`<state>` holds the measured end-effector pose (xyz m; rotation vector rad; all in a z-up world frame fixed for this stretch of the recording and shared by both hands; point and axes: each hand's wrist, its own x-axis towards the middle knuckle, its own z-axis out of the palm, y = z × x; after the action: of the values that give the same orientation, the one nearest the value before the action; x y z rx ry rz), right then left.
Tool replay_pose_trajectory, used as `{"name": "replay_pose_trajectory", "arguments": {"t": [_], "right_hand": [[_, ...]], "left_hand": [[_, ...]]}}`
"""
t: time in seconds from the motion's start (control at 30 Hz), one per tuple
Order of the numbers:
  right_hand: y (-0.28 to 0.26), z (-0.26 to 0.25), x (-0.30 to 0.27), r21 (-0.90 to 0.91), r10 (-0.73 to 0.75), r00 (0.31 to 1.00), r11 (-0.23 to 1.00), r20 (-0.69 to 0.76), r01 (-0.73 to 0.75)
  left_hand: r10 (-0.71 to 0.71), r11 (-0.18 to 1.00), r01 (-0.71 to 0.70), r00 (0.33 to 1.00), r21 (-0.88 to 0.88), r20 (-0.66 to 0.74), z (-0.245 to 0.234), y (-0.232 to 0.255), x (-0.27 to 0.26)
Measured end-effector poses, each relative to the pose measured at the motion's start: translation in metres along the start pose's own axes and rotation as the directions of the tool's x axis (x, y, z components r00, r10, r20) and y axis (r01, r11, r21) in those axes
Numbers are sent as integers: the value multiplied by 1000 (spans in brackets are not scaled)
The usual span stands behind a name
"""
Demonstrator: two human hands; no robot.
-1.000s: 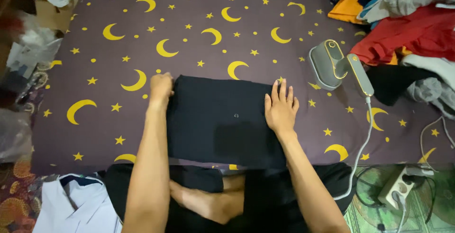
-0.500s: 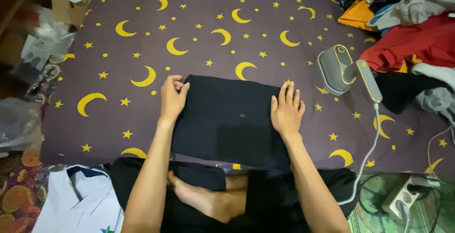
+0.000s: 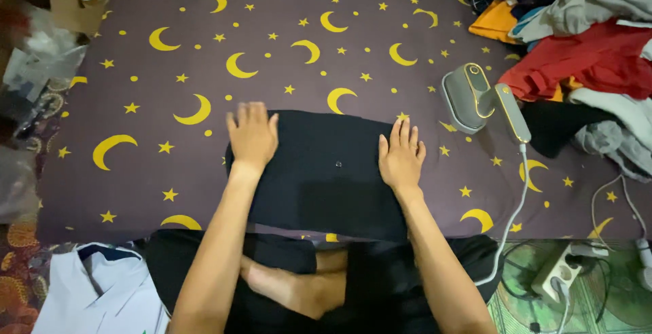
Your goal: The recorder uses a handheld garment steamer to iron a black long-sleeved shirt on a bed, and then proceeds to fold it.
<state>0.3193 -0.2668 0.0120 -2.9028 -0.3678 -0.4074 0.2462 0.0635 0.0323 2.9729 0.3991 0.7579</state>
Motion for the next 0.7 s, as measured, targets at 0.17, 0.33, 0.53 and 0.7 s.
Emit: {"name": "replay_pose_trajectory", "arguments": {"t": [0.17,0.33,0.53,0.7], "right_hand": [[-4,-3,1,25,-7,1000,1000,-21,8],[-14,-44,-14,275,-64,942,948,-328,160],[-56,-91,-35,540,-374,921,756,-110,371],[-60,-82,-35,611,-366,930,727,-42,313]], "left_hand": [[17,987,15,979,157,-204,-78,25,-9],[177,893,-152,984,-423,20,-74,25,-57],[154,876,36,924,-482,349,-102,-12,-41],[267,838,-72,918,-540,292,-90,-27,-36]]}}
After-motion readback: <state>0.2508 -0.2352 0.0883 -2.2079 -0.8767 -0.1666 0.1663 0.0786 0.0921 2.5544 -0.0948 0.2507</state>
